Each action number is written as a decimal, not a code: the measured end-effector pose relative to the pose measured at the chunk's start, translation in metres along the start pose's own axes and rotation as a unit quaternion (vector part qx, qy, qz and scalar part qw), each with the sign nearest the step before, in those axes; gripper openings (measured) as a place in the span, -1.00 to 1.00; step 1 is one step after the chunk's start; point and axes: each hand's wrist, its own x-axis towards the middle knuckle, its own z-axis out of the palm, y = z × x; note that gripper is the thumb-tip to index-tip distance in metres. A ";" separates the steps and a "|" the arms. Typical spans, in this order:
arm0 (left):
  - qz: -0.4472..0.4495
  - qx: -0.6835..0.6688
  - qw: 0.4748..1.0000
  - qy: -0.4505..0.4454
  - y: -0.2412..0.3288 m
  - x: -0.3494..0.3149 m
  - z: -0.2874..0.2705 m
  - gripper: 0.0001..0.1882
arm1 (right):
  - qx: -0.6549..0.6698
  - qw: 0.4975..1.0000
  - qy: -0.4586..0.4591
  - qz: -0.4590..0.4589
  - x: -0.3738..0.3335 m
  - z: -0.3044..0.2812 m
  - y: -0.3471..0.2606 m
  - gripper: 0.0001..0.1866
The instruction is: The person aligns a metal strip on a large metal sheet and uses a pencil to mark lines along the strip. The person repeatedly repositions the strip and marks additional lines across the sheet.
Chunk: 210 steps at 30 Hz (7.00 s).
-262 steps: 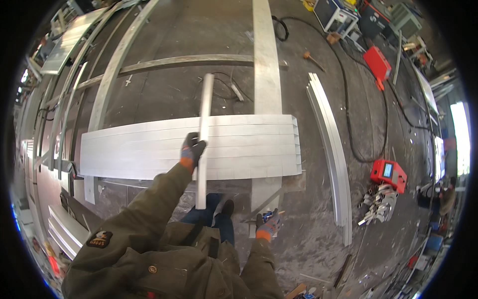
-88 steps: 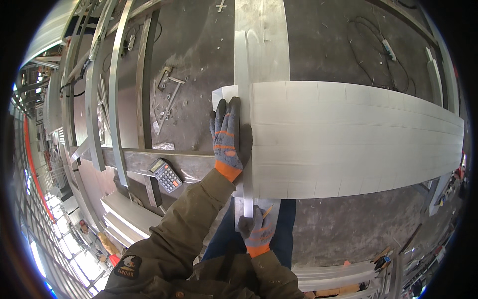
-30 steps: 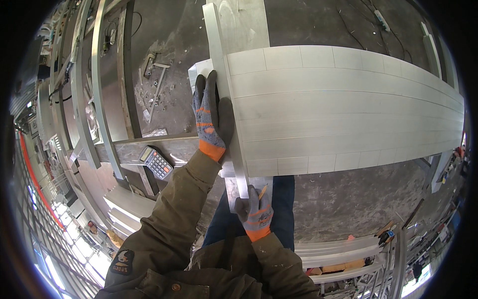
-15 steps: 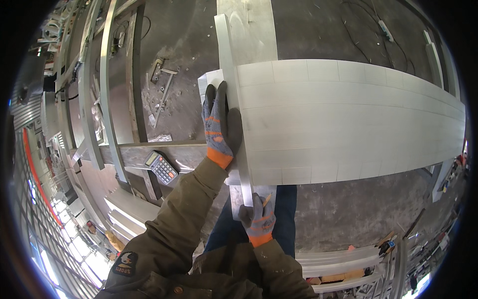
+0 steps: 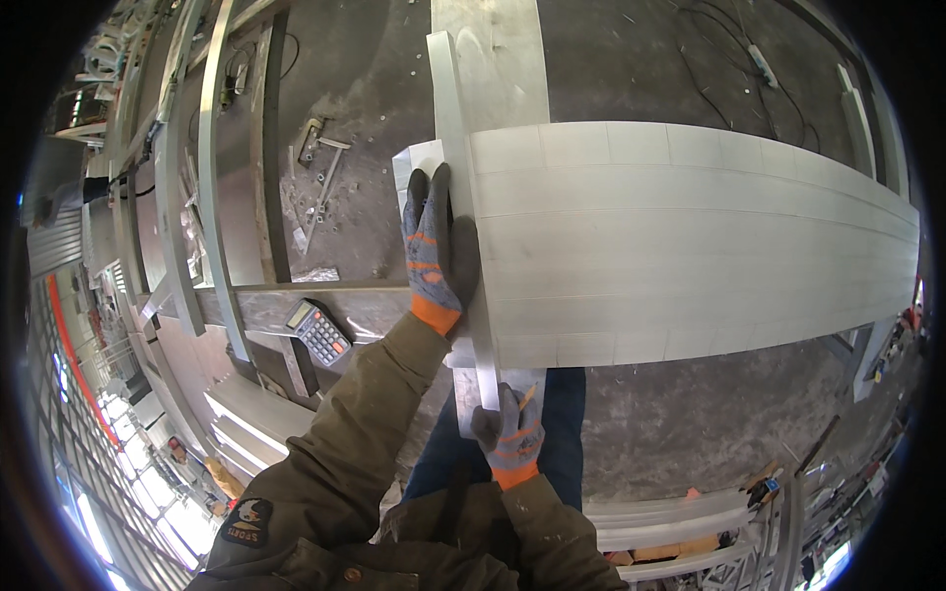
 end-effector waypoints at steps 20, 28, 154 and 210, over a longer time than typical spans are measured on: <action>0.007 0.006 1.000 0.003 0.002 -0.001 -0.001 -0.37 | 0.015 1.000 -0.005 -0.004 0.001 0.000 0.003 -0.31; -0.003 0.001 1.000 -0.005 0.006 0.001 -0.003 -0.38 | 0.177 0.979 0.093 0.029 0.082 -0.061 -0.028 -0.56; 0.103 0.114 0.987 -0.055 0.042 0.007 0.037 -0.37 | 0.032 0.997 0.046 -0.058 0.001 -0.033 0.062 -0.20; 0.074 0.122 0.986 -0.081 0.049 0.008 0.034 -0.34 | 0.052 0.991 -0.019 -0.118 0.199 -0.094 0.019 -0.73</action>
